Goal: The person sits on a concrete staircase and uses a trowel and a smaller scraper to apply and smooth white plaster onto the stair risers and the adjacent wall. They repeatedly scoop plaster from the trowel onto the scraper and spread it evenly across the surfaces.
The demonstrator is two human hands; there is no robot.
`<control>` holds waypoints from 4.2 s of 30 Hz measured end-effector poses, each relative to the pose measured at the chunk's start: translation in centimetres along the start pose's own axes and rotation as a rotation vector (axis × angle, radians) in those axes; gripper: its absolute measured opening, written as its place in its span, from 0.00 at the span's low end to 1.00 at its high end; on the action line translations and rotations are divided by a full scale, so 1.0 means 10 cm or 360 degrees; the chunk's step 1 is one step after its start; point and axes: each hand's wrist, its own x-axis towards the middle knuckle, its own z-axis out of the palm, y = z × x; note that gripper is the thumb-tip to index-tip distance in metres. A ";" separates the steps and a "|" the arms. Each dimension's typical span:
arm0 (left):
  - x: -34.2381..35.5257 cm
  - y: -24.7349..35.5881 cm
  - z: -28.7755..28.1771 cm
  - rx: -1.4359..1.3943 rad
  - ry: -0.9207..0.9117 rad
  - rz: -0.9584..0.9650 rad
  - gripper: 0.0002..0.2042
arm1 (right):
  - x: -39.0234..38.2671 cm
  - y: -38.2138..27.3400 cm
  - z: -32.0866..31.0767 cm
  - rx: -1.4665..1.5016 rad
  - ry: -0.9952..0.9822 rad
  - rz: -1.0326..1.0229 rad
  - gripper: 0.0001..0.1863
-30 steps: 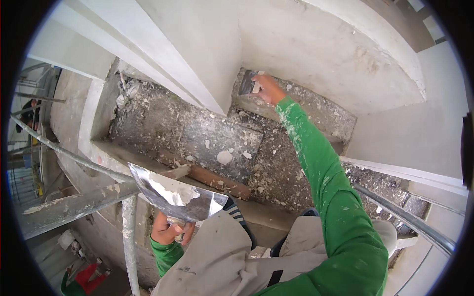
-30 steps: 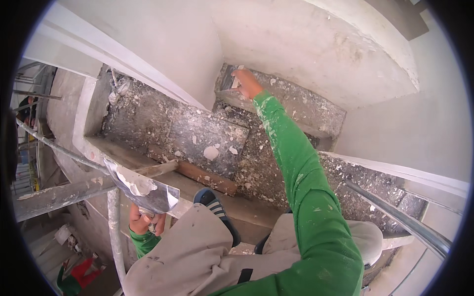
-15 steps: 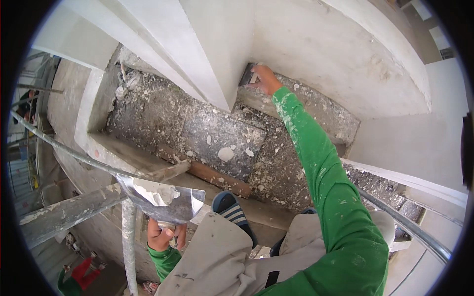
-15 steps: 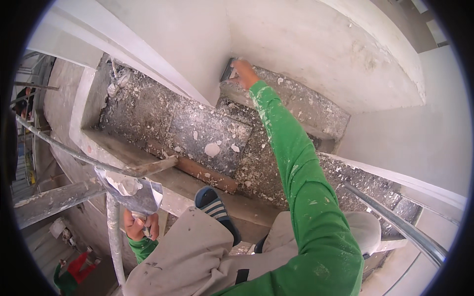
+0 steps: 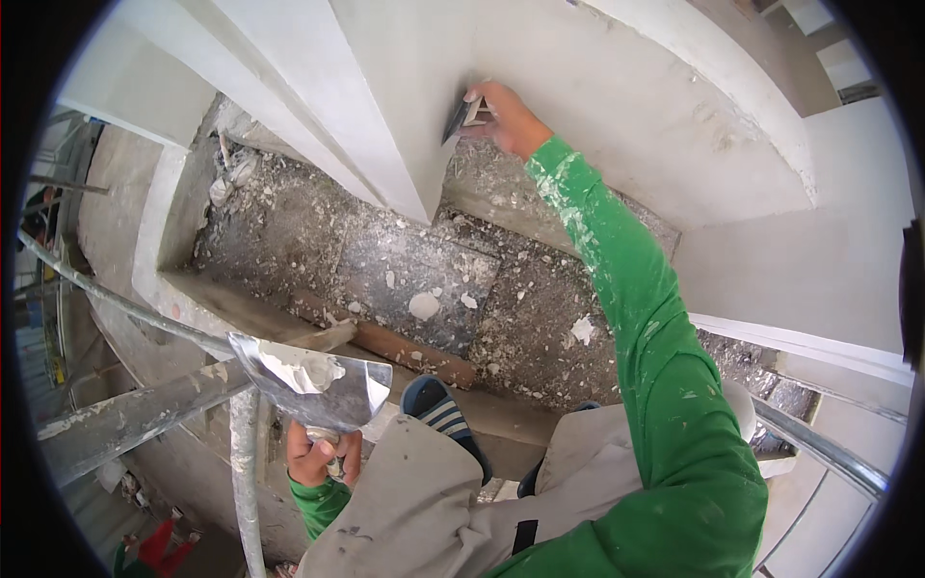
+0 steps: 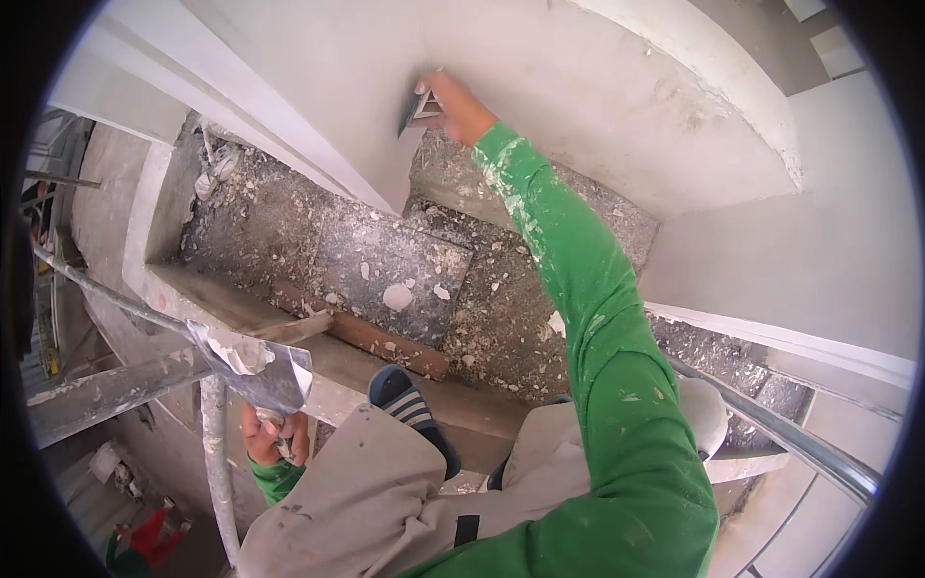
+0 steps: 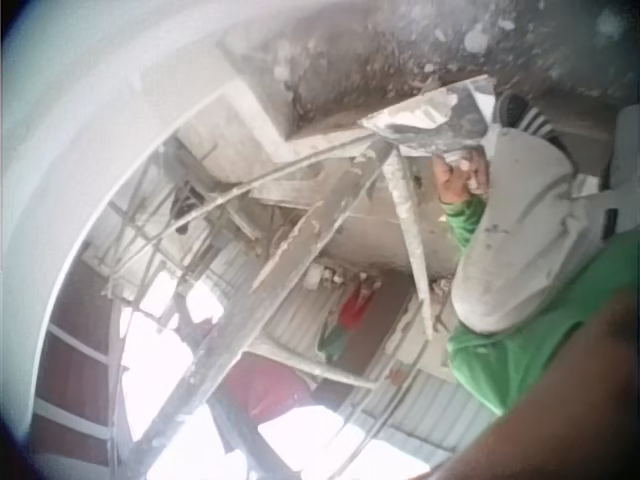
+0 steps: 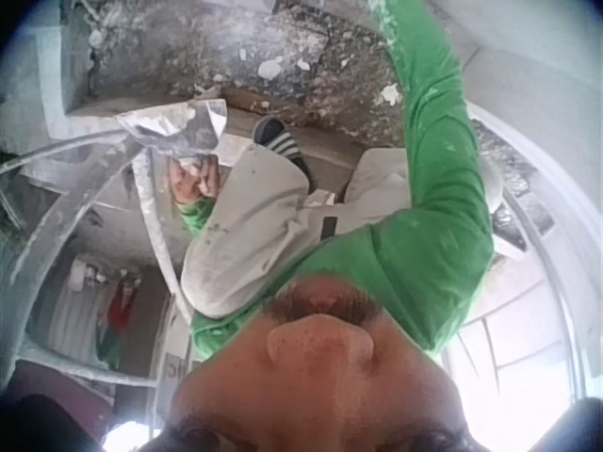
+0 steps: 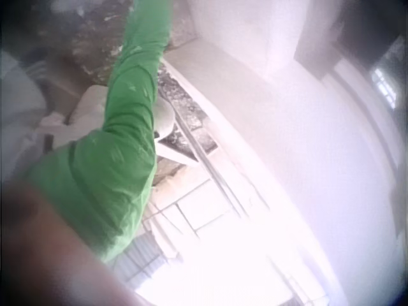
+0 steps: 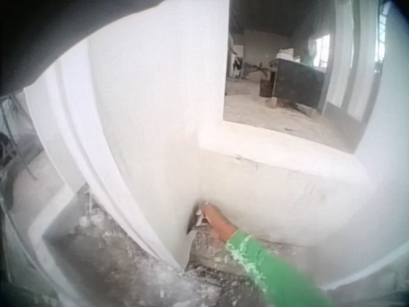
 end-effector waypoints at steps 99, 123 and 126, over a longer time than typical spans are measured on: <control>0.15 -0.21 -0.15 -0.0044 -0.0373 -0.0043 0.30 | -0.61 3.14 -0.23 -0.0537 0.0843 -0.0134 0.15; 0.00 -0.25 -0.30 -0.0057 -0.0096 0.0036 0.23 | -0.32 3.41 0.35 -0.0347 0.0931 -0.0307 0.10; 0.07 -0.22 -0.29 -0.0053 -0.0147 0.0016 0.23 | -0.30 3.20 0.32 0.0029 0.0758 -0.0214 0.09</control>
